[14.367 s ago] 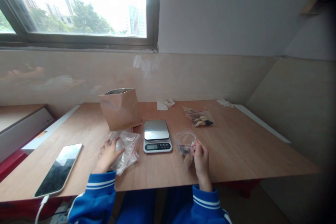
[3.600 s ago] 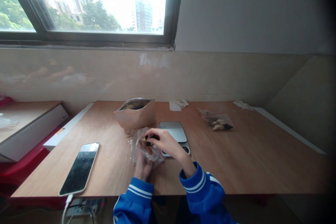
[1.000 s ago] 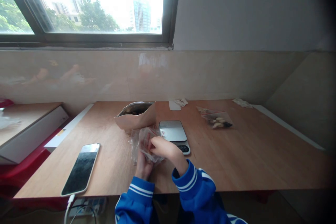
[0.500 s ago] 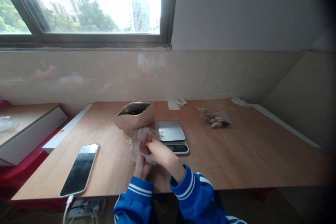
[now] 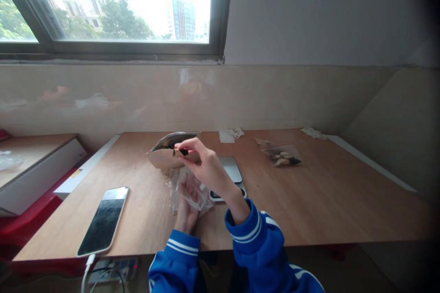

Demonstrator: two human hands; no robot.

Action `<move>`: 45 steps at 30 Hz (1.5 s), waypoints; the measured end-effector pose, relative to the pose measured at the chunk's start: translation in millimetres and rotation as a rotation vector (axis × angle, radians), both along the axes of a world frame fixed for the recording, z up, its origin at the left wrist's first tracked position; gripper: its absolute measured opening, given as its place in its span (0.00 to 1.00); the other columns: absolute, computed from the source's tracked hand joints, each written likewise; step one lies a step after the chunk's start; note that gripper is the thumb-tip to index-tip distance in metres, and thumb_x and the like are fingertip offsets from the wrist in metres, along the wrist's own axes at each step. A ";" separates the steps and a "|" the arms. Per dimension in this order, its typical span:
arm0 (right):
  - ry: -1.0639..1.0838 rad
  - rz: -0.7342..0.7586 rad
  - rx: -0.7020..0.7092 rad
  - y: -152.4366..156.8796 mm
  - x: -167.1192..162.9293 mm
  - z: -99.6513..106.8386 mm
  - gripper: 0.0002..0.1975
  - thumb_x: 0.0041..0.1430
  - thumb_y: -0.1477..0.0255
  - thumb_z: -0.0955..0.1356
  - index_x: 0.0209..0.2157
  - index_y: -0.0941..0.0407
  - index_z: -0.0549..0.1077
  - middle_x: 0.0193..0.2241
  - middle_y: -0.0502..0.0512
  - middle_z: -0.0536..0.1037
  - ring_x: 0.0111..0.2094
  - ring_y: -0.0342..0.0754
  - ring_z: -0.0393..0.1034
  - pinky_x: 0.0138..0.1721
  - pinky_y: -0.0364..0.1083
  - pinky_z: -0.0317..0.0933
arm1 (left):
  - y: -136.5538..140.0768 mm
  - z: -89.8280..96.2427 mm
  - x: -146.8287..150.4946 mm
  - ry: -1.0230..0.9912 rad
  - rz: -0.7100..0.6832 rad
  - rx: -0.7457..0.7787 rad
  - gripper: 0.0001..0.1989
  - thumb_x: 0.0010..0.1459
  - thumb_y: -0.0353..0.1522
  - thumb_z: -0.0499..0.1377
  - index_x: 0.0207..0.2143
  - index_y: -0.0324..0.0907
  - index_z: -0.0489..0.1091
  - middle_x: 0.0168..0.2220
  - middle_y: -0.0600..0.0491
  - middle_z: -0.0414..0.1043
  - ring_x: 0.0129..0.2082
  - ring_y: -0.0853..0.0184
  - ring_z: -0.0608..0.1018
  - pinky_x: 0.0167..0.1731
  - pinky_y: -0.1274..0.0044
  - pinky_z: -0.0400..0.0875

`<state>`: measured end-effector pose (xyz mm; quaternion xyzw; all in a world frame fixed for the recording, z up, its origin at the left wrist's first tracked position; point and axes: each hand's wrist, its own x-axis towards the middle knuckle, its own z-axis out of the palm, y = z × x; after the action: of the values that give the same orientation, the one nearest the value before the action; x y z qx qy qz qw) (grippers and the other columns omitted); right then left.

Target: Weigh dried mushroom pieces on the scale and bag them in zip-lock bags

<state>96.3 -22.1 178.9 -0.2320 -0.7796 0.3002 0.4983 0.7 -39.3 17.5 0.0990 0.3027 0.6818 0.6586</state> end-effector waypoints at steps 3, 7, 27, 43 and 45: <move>0.142 -0.159 0.125 23.9 -13.4 16.3 0.10 0.63 0.69 0.64 0.46 0.51 0.65 0.47 0.52 0.74 0.49 0.45 0.69 0.53 0.46 0.60 | -0.3 -1.0 -0.4 -0.018 0.023 0.023 0.16 0.63 0.40 0.52 0.51 0.50 0.69 0.55 0.53 0.70 0.53 0.61 0.73 0.47 0.69 0.74; 0.067 -0.280 0.161 55.3 -32.8 10.2 0.11 0.63 0.67 0.64 0.47 0.52 0.67 0.45 0.53 0.75 0.49 0.48 0.68 0.53 0.47 0.58 | 0.0 -3.1 -1.0 -0.004 0.044 0.022 0.16 0.62 0.40 0.53 0.51 0.49 0.70 0.59 0.54 0.66 0.56 0.64 0.71 0.50 0.74 0.72; -0.020 -0.422 0.125 19.6 1.7 -38.3 0.14 0.66 0.67 0.58 0.48 0.52 0.71 0.48 0.55 0.72 0.52 0.49 0.63 0.56 0.51 0.52 | 0.2 -1.1 -1.5 -0.007 0.016 -0.050 0.16 0.62 0.39 0.53 0.49 0.45 0.70 0.54 0.50 0.71 0.53 0.61 0.73 0.50 0.70 0.71; 0.320 -0.512 -0.484 -15.0 49.7 -98.4 0.12 0.59 0.61 0.64 0.36 0.55 0.68 0.34 0.57 0.77 0.33 0.48 0.72 0.35 0.46 0.66 | -9.5 7.4 8.4 0.261 0.117 0.083 0.13 0.45 0.30 0.68 0.35 0.42 0.72 0.33 0.57 0.75 0.33 0.71 0.76 0.37 0.80 0.69; 0.382 -0.566 -0.482 -16.9 60.8 -101.9 0.14 0.59 0.59 0.64 0.37 0.55 0.67 0.35 0.58 0.77 0.32 0.48 0.72 0.35 0.47 0.66 | -11.1 10.4 9.1 0.430 0.103 0.138 0.12 0.45 0.31 0.68 0.33 0.41 0.72 0.32 0.57 0.74 0.33 0.71 0.76 0.36 0.81 0.68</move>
<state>157.0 -39.0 77.0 -0.4872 -0.4860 0.3630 0.6282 9.8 -50.5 27.9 0.2710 0.3936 0.6969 0.5348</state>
